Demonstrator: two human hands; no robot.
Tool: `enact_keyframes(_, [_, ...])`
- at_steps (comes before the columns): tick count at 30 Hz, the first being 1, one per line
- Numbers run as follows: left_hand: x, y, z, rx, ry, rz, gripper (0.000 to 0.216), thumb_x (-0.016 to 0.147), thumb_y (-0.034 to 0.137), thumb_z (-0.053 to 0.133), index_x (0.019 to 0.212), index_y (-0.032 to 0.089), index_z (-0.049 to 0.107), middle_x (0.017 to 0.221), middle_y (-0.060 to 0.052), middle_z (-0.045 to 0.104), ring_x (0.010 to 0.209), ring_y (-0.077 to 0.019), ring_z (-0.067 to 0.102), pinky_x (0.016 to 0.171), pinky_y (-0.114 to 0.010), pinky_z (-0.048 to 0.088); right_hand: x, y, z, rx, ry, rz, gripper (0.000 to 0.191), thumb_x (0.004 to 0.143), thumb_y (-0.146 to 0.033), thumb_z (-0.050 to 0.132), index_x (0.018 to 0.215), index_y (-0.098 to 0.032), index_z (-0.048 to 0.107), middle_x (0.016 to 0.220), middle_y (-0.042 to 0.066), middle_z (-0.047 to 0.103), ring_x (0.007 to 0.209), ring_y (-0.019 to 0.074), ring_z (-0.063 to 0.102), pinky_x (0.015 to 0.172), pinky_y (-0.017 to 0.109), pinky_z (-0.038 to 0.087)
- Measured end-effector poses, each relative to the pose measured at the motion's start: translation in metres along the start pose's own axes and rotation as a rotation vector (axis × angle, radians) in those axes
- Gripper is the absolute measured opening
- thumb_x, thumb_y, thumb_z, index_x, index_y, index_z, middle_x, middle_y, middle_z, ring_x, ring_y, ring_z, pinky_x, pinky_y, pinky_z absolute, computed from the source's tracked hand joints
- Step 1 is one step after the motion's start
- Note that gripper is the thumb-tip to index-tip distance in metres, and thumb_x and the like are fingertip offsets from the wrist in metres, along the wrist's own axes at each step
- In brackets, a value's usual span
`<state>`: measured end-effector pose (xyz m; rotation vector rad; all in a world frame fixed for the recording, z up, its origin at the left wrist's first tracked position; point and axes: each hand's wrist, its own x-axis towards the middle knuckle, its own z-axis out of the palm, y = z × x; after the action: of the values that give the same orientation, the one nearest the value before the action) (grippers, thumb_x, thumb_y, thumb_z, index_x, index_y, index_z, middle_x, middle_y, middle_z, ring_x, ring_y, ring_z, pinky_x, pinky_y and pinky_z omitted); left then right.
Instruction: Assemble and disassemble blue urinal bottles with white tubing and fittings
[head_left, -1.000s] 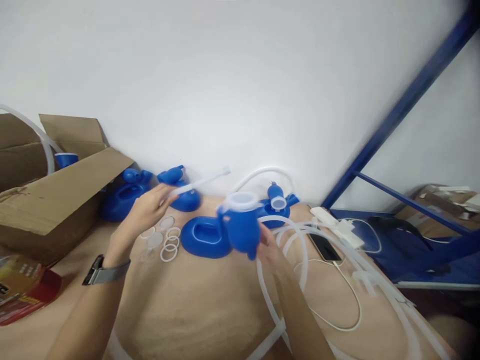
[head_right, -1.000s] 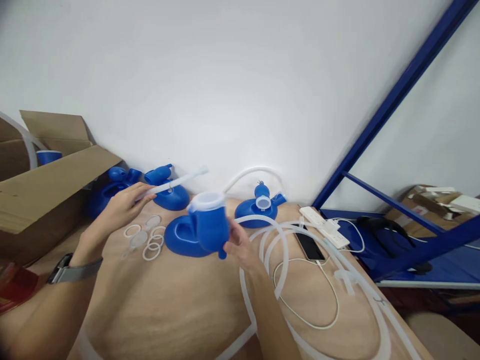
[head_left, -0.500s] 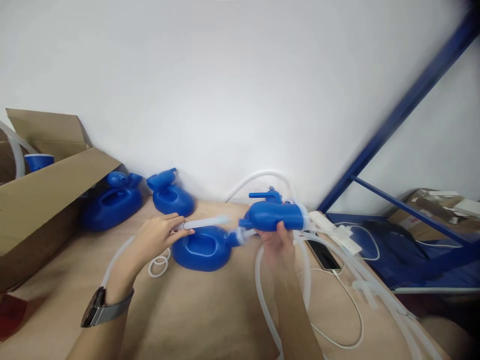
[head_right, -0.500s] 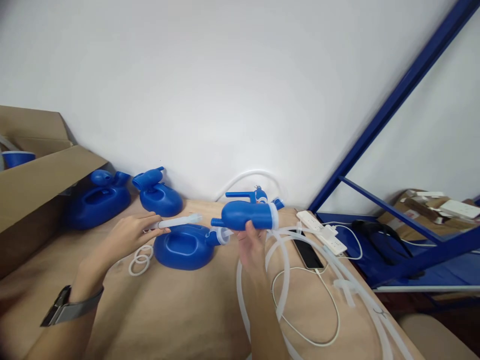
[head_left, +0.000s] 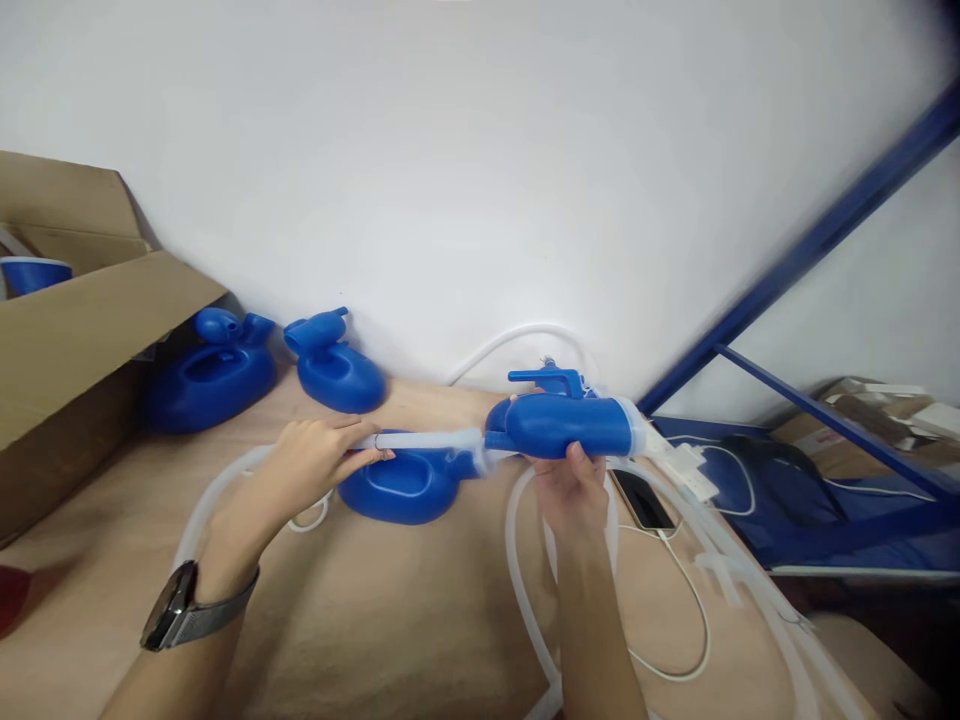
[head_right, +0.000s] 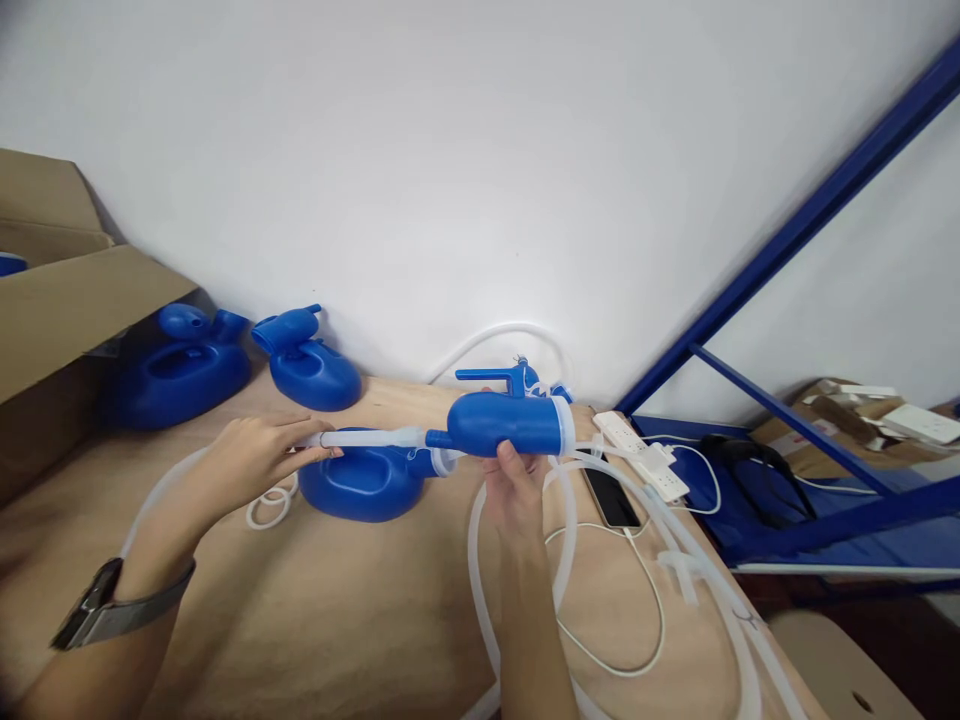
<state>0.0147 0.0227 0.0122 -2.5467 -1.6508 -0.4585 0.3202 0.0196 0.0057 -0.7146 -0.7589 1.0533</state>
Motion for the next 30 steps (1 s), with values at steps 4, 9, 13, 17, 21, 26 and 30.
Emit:
enact_keyframes(4, [-0.001,0.001,-0.001,0.022,-0.029,-0.027,0.041,0.103,0.059,0.054,0.104,0.026,0.077,0.097,-0.005,0.079,0.081,-0.0260,0.072,0.063,-0.030,0.039,-0.002,-0.002,-0.001,-0.008,-0.031,0.014,0.082,0.069,-0.056,0.090,0.144,-0.041,0.058,0.142,0.005,0.068,0.134,0.0308,0.063,0.113,0.065,0.050])
enact_keyframes(9, [-0.004,0.003,-0.005,0.060,-0.035,-0.058,0.035,0.104,0.054,0.055,0.103,0.027,0.077,0.090,-0.005,0.078,0.076,-0.0269,0.071,0.058,-0.031,0.035,-0.003,-0.001,-0.002,-0.074,-0.017,-0.005,0.085,0.067,-0.051,0.092,0.144,-0.038,0.058,0.141,0.007,0.069,0.137,0.0307,0.061,0.114,0.060,0.052])
enact_keyframes(13, [-0.007,0.008,-0.006,0.065,0.031,-0.021,0.040,0.105,0.054,0.051,0.122,0.027,0.075,0.098,-0.007,0.079,0.079,-0.0283,0.073,0.061,-0.033,0.043,-0.002,-0.001,0.001,-0.071,-0.018,0.001,0.092,0.062,-0.052,0.095,0.144,-0.037,0.057,0.142,0.009,0.068,0.137,0.0326,0.061,0.114,0.064,0.051])
enact_keyframes(17, [-0.008,0.021,-0.001,0.003,0.110,0.086,0.046,0.106,0.031,0.042,0.149,0.030,0.058,0.128,-0.008,0.074,0.097,-0.0265,0.073,0.072,-0.033,0.051,-0.002,0.003,0.003,-0.021,-0.069,0.027,0.088,0.065,-0.056,0.092,0.144,-0.042,0.056,0.148,0.007,0.064,0.137,0.0331,0.061,0.113,0.069,0.049])
enact_keyframes(21, [-0.010,0.036,0.001,-0.034,0.090,0.177,0.069,0.092,0.009,0.039,0.156,0.032,0.048,0.141,-0.007,0.066,0.101,-0.0235,0.072,0.069,-0.031,0.050,-0.002,0.007,0.002,-0.019,-0.119,0.043,0.084,0.070,-0.059,0.090,0.145,-0.043,0.055,0.148,0.007,0.063,0.135,0.0331,0.063,0.112,0.070,0.049])
enact_keyframes(26, [-0.013,0.045,-0.006,-0.105,0.079,0.189,0.056,0.093,0.029,0.054,0.150,0.032,0.056,0.133,-0.008,0.069,0.093,-0.0246,0.073,0.070,-0.033,0.050,0.001,0.005,-0.001,-0.021,-0.137,-0.021,0.089,0.073,-0.056,0.089,0.150,-0.041,0.048,0.142,0.009,0.067,0.132,0.0300,0.066,0.116,0.064,0.048])
enact_keyframes(30, [-0.009,0.041,-0.005,-0.124,0.106,0.208,0.043,0.107,0.051,0.050,0.144,0.033,0.063,0.107,-0.005,0.078,0.087,-0.0217,0.073,0.071,-0.028,0.049,0.007,0.004,-0.012,-0.174,-0.064,-0.076,0.091,0.064,-0.047,0.096,0.143,-0.030,0.053,0.139,0.011,0.067,0.129,0.0280,0.066,0.112,0.052,0.054])
